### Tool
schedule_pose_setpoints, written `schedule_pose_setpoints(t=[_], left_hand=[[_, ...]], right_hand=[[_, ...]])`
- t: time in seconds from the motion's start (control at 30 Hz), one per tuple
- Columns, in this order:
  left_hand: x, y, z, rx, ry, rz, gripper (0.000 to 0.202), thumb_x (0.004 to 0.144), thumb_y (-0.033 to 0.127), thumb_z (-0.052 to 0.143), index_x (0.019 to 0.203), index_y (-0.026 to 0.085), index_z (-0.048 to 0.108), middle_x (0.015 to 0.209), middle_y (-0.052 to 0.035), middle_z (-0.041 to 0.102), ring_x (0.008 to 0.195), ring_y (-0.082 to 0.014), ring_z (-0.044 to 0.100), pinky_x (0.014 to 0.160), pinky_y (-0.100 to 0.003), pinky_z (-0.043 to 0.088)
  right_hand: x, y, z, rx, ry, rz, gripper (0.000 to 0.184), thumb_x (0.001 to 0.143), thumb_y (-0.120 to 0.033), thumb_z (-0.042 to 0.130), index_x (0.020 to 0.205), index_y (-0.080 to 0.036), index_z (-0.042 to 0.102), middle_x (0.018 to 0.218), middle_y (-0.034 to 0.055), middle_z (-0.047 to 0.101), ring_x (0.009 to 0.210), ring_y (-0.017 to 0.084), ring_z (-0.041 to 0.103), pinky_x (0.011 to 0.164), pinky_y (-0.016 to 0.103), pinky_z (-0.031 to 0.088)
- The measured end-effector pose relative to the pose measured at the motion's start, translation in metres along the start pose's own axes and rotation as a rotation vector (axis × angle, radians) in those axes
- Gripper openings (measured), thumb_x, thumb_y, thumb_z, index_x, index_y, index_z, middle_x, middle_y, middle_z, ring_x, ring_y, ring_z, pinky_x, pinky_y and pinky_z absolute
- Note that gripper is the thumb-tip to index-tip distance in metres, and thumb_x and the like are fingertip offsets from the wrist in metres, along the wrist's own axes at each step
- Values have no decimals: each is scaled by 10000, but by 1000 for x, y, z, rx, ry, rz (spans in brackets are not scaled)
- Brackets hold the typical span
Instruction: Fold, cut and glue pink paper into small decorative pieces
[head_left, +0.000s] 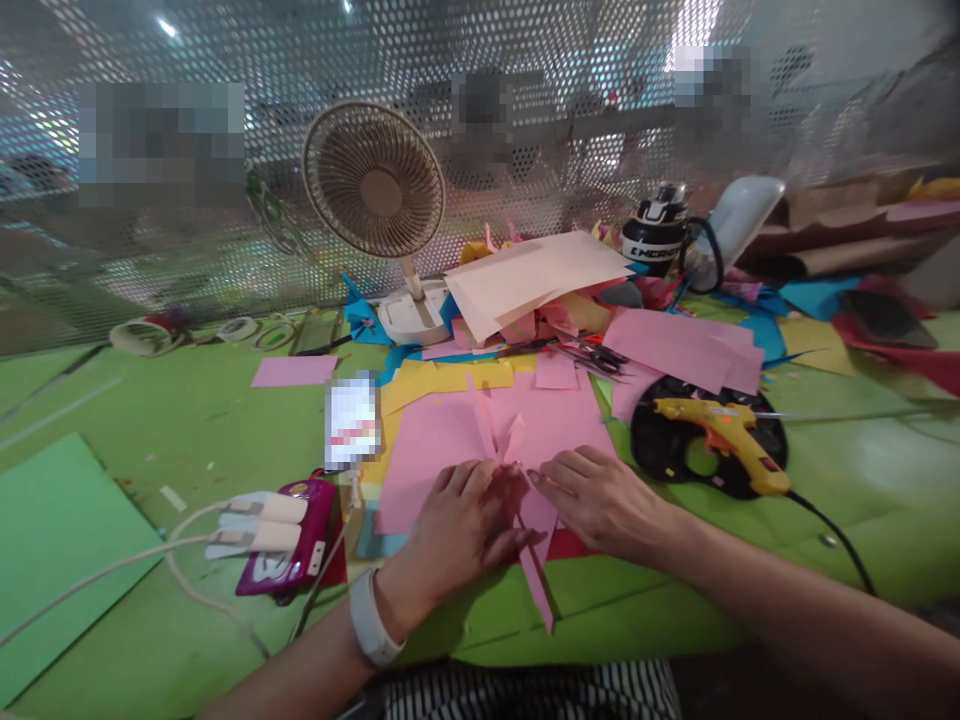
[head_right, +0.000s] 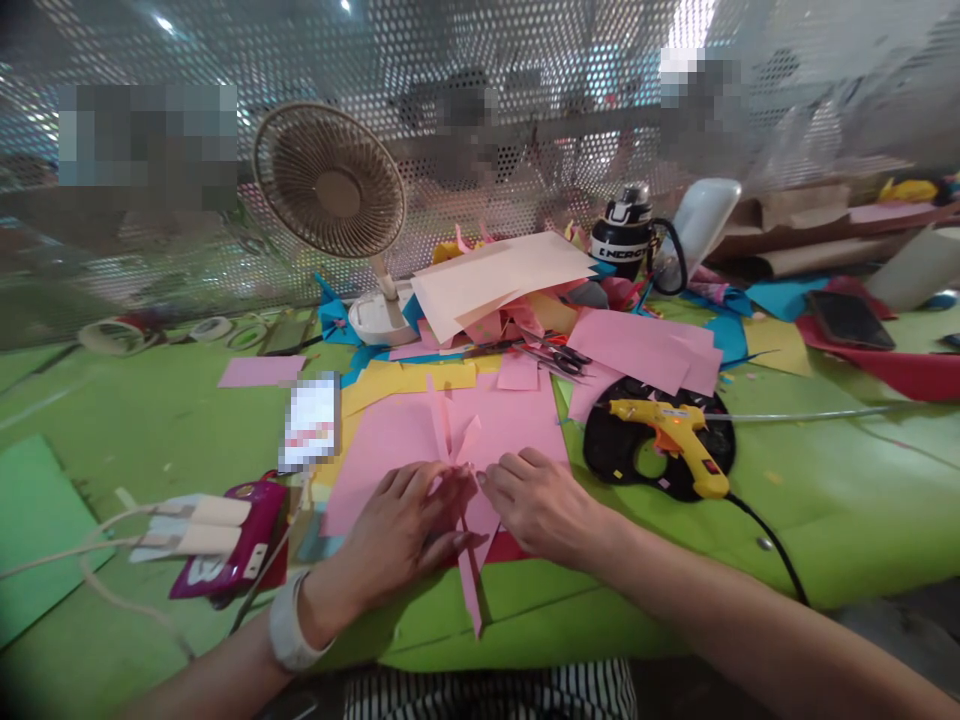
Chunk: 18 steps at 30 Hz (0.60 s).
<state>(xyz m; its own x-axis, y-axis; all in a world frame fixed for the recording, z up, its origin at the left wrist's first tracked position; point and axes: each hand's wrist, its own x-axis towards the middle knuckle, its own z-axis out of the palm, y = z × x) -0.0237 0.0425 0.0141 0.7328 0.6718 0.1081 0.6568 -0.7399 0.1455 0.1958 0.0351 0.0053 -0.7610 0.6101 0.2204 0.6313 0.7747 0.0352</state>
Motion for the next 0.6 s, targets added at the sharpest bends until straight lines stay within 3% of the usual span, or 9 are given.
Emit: schedule_pose_setpoints(t=[0.33, 0.6], left_hand=[[0, 1, -1, 9, -8, 2, 562, 858, 545, 357, 1315, 219, 362, 1224, -117, 456, 1087, -271, 421, 904, -444, 368], [4, 11, -6, 7, 30, -15, 524, 847, 549, 368, 1207, 180, 464, 1219, -123, 455, 1068, -281, 420, 921, -466, 344]], right_hand=[[2, -4, -4, -28, -57, 19, 186, 865, -132, 437, 991, -112, 573, 942, 102, 576, 844, 214, 492, 694, 356, 393], [4, -4, -2, -45, -48, 3, 142, 856, -150, 461, 919, -106, 581, 909, 101, 571, 823, 219, 492, 685, 360, 392]])
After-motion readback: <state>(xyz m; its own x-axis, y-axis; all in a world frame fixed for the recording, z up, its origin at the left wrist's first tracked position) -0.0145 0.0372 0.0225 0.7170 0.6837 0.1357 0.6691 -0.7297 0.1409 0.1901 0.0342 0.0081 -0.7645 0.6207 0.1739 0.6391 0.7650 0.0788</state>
